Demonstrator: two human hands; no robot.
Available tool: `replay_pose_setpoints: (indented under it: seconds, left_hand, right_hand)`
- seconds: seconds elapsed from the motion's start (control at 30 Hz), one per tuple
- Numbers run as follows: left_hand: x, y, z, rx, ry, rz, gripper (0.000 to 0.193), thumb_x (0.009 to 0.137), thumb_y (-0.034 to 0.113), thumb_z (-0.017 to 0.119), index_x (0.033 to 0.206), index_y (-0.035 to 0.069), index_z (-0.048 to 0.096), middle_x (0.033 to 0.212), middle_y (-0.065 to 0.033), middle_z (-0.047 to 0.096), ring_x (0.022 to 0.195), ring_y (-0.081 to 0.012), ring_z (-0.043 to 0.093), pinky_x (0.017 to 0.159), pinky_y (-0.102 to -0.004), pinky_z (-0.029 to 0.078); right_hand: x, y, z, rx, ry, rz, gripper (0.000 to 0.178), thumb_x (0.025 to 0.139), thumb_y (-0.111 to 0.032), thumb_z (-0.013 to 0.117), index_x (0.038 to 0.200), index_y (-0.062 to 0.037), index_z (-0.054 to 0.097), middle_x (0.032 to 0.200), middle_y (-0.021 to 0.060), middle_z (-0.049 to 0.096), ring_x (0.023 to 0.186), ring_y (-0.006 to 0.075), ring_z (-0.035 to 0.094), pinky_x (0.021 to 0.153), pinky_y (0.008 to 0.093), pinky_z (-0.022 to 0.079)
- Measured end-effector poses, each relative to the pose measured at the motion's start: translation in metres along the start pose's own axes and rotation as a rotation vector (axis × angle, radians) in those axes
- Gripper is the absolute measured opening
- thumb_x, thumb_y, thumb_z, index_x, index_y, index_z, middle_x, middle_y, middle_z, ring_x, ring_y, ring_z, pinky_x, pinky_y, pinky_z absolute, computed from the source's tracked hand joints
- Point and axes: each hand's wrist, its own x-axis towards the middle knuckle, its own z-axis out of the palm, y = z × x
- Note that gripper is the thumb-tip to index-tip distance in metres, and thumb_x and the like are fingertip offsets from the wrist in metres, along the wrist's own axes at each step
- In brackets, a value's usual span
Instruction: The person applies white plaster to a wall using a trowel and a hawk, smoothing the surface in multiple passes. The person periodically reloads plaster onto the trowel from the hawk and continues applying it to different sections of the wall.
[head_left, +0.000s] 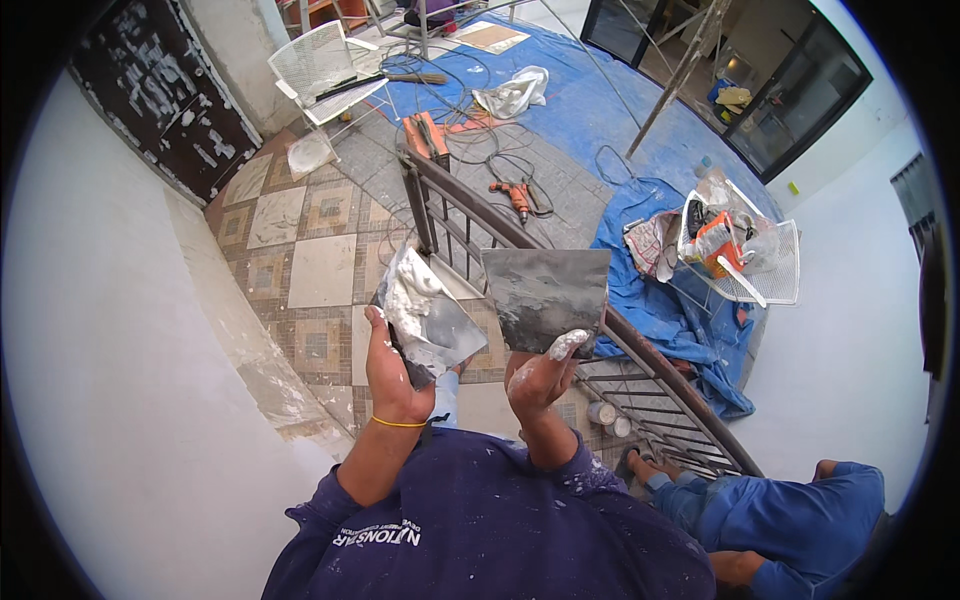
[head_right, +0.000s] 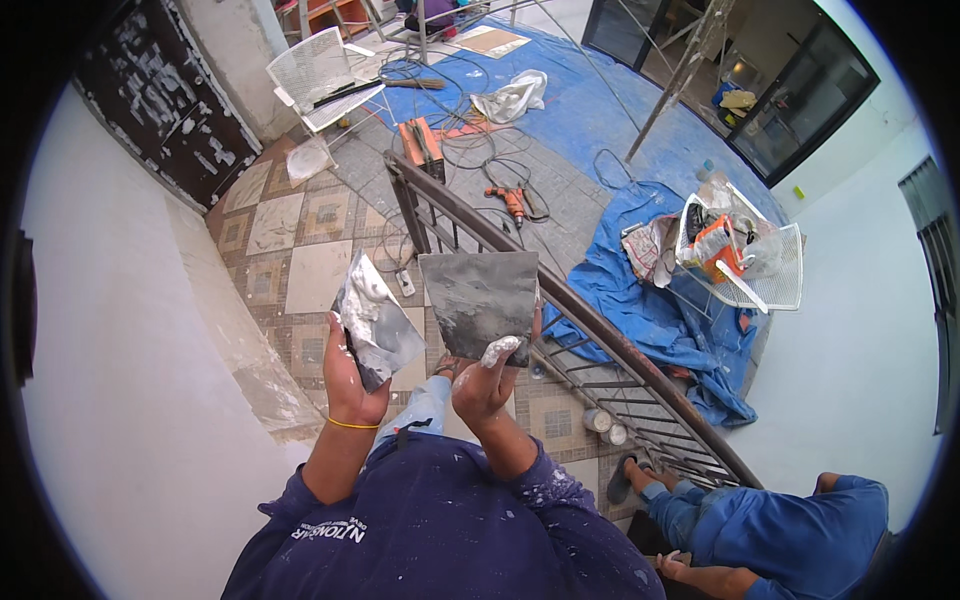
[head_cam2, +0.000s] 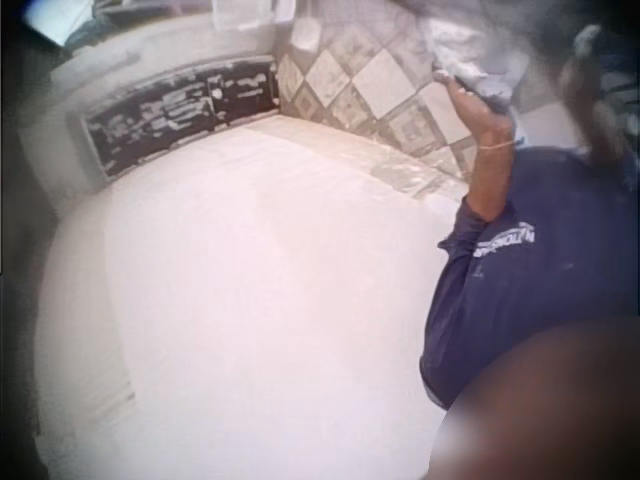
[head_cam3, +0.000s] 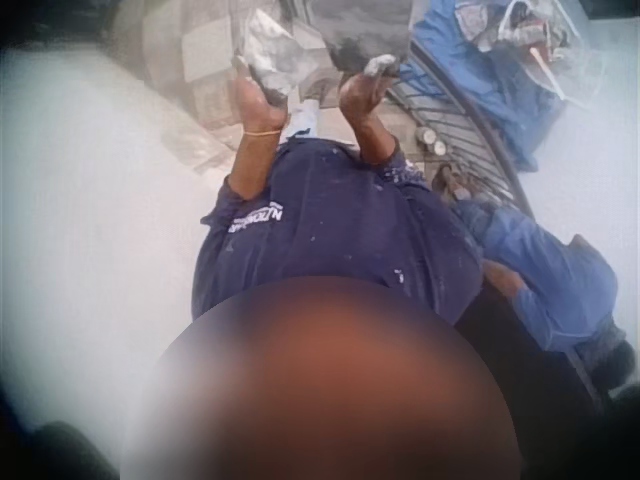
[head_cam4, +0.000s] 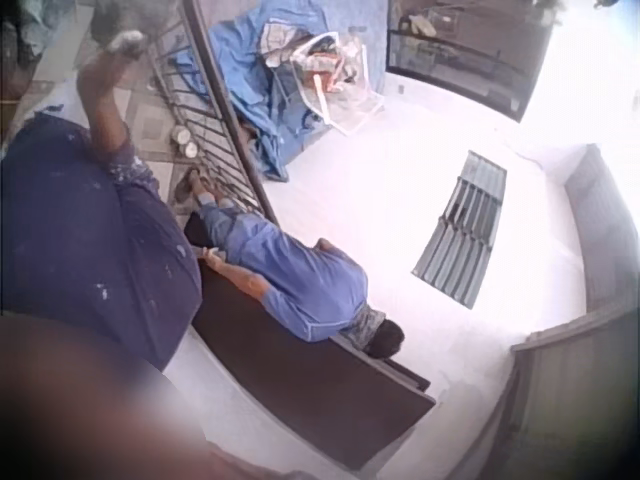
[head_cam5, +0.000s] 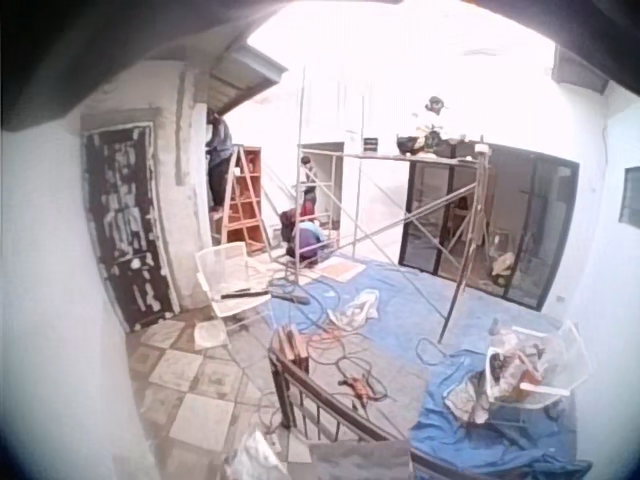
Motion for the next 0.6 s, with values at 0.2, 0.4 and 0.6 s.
replay_pose_setpoints:
  seconds: [0.2, 0.4, 0.6]
  left_hand:
    - [0.101, 0.006, 0.073, 0.033, -0.207, -0.356, 0.044, 0.102, 0.041, 0.038, 0.128, 0.009, 0.052, 0.121, -0.0052, 0.062, 0.107, -0.0203, 0.061, 0.094, -0.0364, 0.048]
    - [0.14, 0.013, 0.114, 0.045, -0.467, -0.557, 0.046, 0.102, 0.041, 0.035, 0.131, 0.007, 0.049, 0.123, -0.0078, 0.06, 0.109, -0.0214, 0.06, 0.095, -0.0378, 0.048]
    - [0.131, -0.005, 0.131, 0.187, -0.535, -0.737, 0.052, 0.102, 0.044, 0.034, 0.134, 0.005, 0.045, 0.129, -0.0092, 0.056, 0.114, -0.0226, 0.058, 0.098, -0.0379, 0.046]
  right_hand:
    - [0.079, 0.024, 0.02, -0.817, -0.251, -0.695, 0.059, 0.098, -0.026, 0.045, 0.145, -0.0008, 0.02, 0.142, 0.0246, 0.03, 0.124, 0.0428, 0.042, 0.096, 0.0495, 0.044]
    - [0.116, 0.004, 0.021, -1.105, -0.32, -0.392, 0.05, 0.095, -0.012, 0.045, 0.141, 0.002, 0.032, 0.133, 0.028, 0.045, 0.114, 0.0426, 0.05, 0.098, 0.0488, 0.04]
    - [0.093, -0.011, 0.027, -1.248, -0.024, -0.879, 0.052, 0.1, -0.024, 0.035, 0.141, 0.008, 0.027, 0.13, 0.0334, 0.042, 0.116, 0.0452, 0.047, 0.098, 0.0525, 0.038]
